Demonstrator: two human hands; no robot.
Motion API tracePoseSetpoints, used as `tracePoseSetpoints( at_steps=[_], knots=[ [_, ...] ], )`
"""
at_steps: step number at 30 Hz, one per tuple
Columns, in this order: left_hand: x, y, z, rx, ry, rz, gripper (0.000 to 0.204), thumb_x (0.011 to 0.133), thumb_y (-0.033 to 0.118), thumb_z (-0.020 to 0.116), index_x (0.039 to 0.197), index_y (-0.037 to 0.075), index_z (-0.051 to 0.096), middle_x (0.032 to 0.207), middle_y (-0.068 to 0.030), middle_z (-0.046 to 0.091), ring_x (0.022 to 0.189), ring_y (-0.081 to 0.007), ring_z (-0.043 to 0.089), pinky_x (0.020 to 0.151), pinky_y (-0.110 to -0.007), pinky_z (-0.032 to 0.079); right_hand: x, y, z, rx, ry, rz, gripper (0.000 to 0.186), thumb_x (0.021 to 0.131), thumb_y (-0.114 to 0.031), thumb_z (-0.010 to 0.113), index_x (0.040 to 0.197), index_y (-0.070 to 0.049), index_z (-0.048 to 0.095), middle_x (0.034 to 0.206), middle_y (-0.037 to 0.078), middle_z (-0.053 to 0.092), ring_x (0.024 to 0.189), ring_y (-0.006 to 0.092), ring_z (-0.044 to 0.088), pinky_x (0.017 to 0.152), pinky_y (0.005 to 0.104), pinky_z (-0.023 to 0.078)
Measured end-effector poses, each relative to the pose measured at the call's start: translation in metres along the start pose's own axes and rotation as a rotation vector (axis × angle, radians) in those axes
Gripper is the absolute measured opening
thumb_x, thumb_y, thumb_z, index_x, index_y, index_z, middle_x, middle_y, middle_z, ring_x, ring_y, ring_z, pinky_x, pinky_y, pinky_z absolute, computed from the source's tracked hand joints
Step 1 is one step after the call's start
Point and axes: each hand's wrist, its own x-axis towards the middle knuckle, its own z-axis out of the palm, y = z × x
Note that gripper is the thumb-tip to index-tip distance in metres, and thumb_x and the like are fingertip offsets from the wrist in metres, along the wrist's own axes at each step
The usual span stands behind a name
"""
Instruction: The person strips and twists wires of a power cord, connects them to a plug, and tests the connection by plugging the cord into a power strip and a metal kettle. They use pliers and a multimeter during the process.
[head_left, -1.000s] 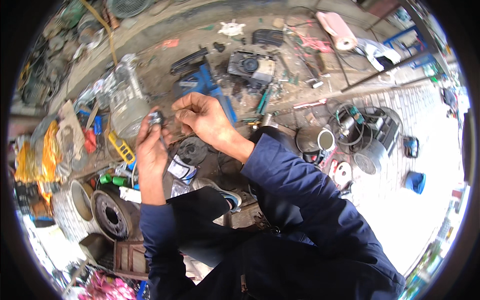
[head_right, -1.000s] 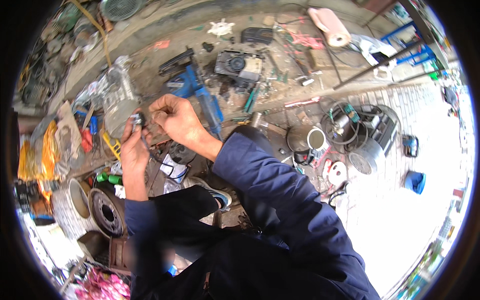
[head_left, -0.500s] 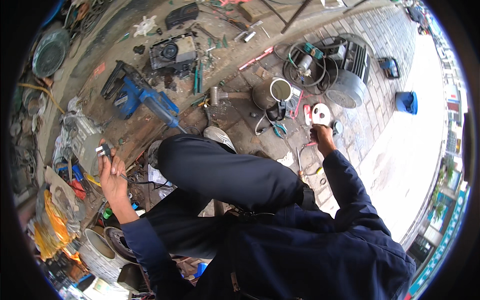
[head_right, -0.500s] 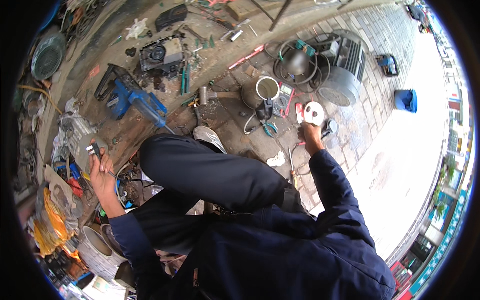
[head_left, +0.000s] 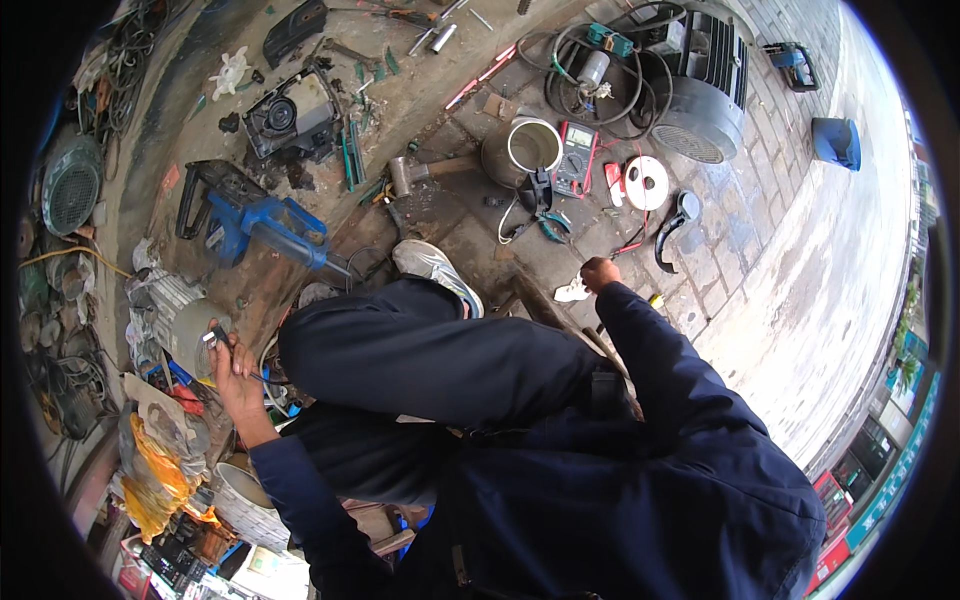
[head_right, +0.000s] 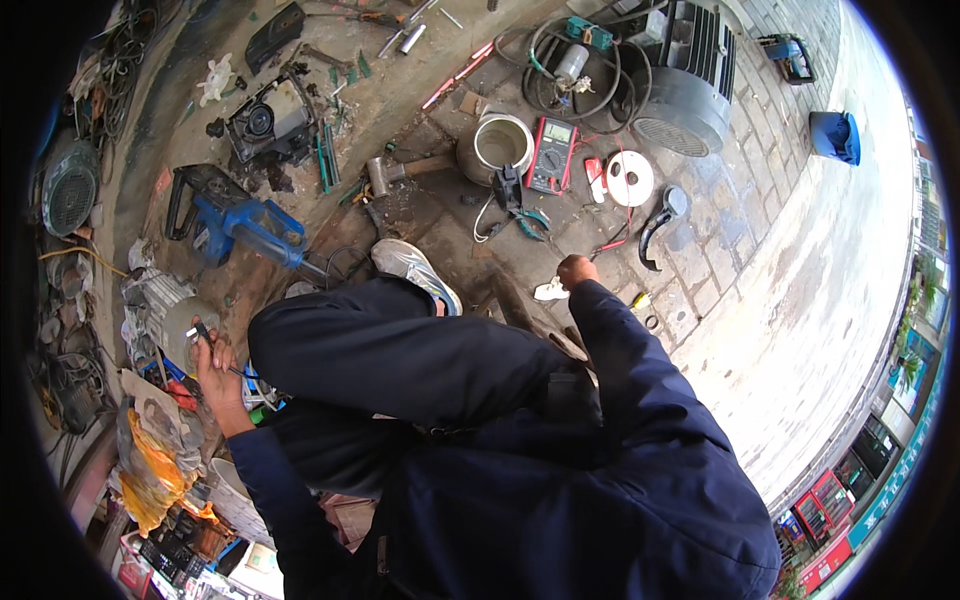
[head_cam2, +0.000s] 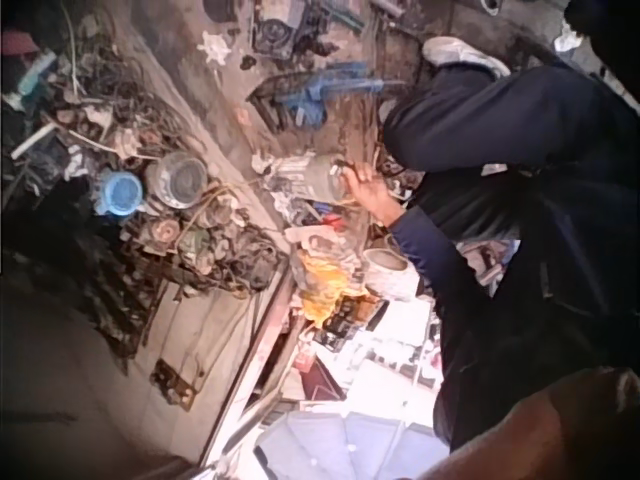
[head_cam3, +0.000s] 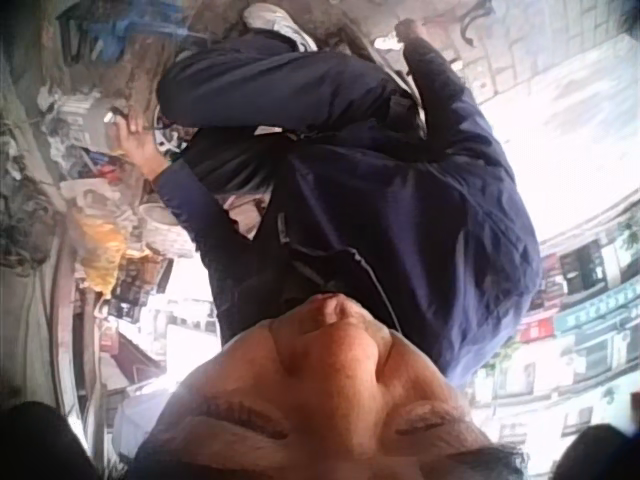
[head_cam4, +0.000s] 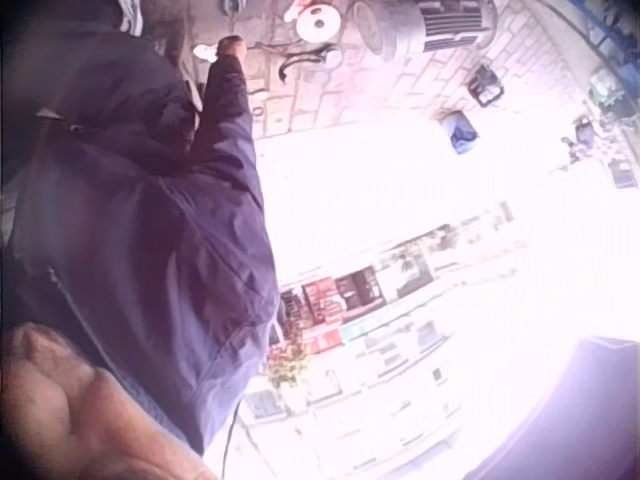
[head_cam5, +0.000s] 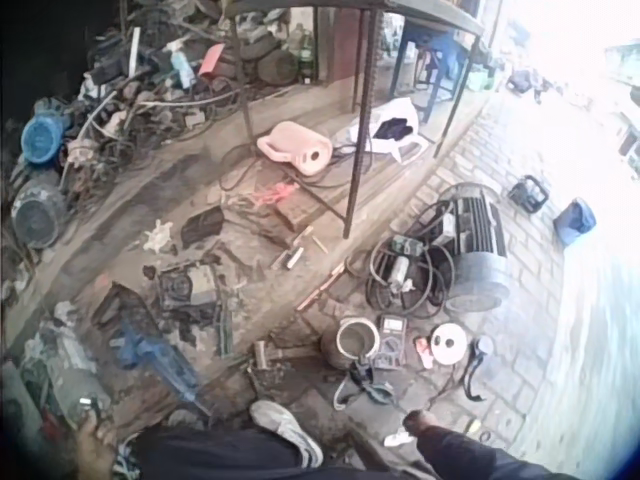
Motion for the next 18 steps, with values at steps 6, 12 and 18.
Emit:
tracePoseSetpoints(
  at_steps=[6,12,18],
  knots=[
    [0.009,-0.007,0.008,0.073,0.073,-0.002,0.043,0.105,0.016,0.060,0.146,0.008,0.051,0.099,-0.0042,0.060,0.061,-0.0054,0.042,0.051,-0.021,0.035,-0.022,-0.002,0.004,0.022,0.035,0.120,0.030,0.081,-0.028,0.062,0.094,-0.007,0.080,0.090,0.020,0.076,0.092,0.0372,0.075,0.085,0.0465,0.059],
    [0.017,-0.009,0.012,0.054,0.105,0.002,0.046,0.102,0.011,0.062,0.147,0.010,0.053,0.098,-0.0030,0.061,0.061,-0.0066,0.044,0.051,-0.021,0.035,-0.031,0.010,-0.001,0.112,0.053,0.168,0.030,0.081,-0.028,0.061,0.090,-0.006,0.079,0.084,0.016,0.077,0.087,0.0343,0.076,0.080,0.0425,0.060],
    [0.012,-0.007,0.011,-0.021,0.109,0.017,0.049,0.098,0.009,0.065,0.146,0.011,0.055,0.097,-0.0045,0.062,0.059,-0.0078,0.046,0.050,-0.023,0.036,-0.025,0.009,-0.015,-0.004,0.056,0.013,0.025,0.085,-0.019,0.062,0.092,-0.001,0.078,0.074,0.011,0.076,0.060,0.0213,0.073,0.059,0.0355,0.060]
  ],
)
